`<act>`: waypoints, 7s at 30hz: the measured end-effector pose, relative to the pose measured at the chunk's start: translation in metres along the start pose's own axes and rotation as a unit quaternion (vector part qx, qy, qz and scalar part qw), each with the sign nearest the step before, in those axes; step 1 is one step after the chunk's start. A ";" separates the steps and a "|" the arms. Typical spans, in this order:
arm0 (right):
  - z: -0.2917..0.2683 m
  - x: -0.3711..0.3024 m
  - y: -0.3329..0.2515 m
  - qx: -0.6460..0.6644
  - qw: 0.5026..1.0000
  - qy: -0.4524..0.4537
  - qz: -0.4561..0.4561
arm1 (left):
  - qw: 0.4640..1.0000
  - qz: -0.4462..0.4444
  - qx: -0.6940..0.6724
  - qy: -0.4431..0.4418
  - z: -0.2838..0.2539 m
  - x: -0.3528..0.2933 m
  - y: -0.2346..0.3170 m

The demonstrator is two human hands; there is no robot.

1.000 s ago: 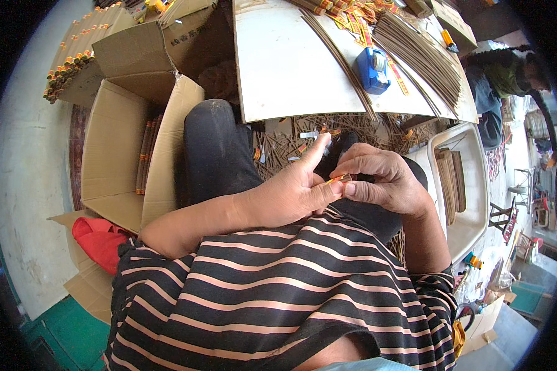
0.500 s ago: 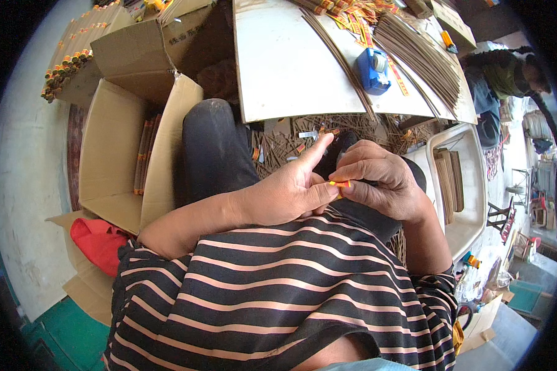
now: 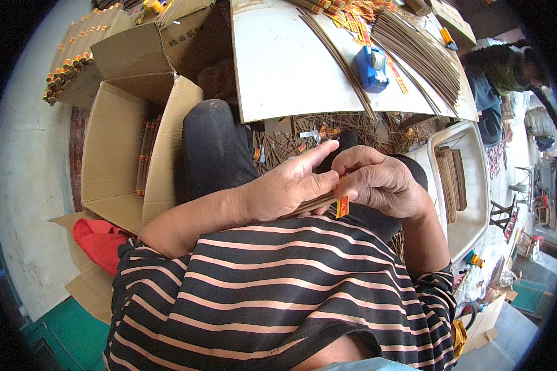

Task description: The person gathers thin wooden sticks from a table, aligns them into bundles, and secures each bundle with a small paper wrapper. The person then places the completed bundles into a cardboard box. The process is repeated continuously.

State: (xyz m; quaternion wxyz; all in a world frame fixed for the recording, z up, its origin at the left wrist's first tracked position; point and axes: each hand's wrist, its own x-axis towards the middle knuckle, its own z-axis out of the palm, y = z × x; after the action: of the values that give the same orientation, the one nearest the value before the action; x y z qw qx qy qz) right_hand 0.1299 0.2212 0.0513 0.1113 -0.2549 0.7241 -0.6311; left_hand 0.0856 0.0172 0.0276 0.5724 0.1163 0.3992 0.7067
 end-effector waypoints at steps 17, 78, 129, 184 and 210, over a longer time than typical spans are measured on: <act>0.027 0.002 -0.003 0.072 0.952 0.223 0.198 | 0.969 0.109 0.166 0.146 0.008 -0.013 0.015; -0.011 0.017 0.020 0.172 0.961 0.197 0.090 | 0.994 0.018 0.110 0.014 0.001 0.023 0.041; -0.106 0.022 0.145 0.258 0.758 0.544 0.251 | 0.980 0.080 0.097 0.154 -0.097 0.292 0.109; -0.027 0.030 -0.029 -0.081 0.953 0.283 0.076 | 0.985 0.094 0.131 0.062 0.013 0.034 0.085; -0.036 0.027 -0.039 -0.119 0.949 0.243 0.160 | 0.990 0.066 0.104 0.062 0.025 0.028 0.073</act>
State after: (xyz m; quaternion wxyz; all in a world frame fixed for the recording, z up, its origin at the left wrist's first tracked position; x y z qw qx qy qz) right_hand 0.0988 0.2350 0.0997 -0.0001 0.0142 0.8304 -0.5569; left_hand 0.0398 0.0515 0.0868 0.4835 0.1578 0.4967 0.7032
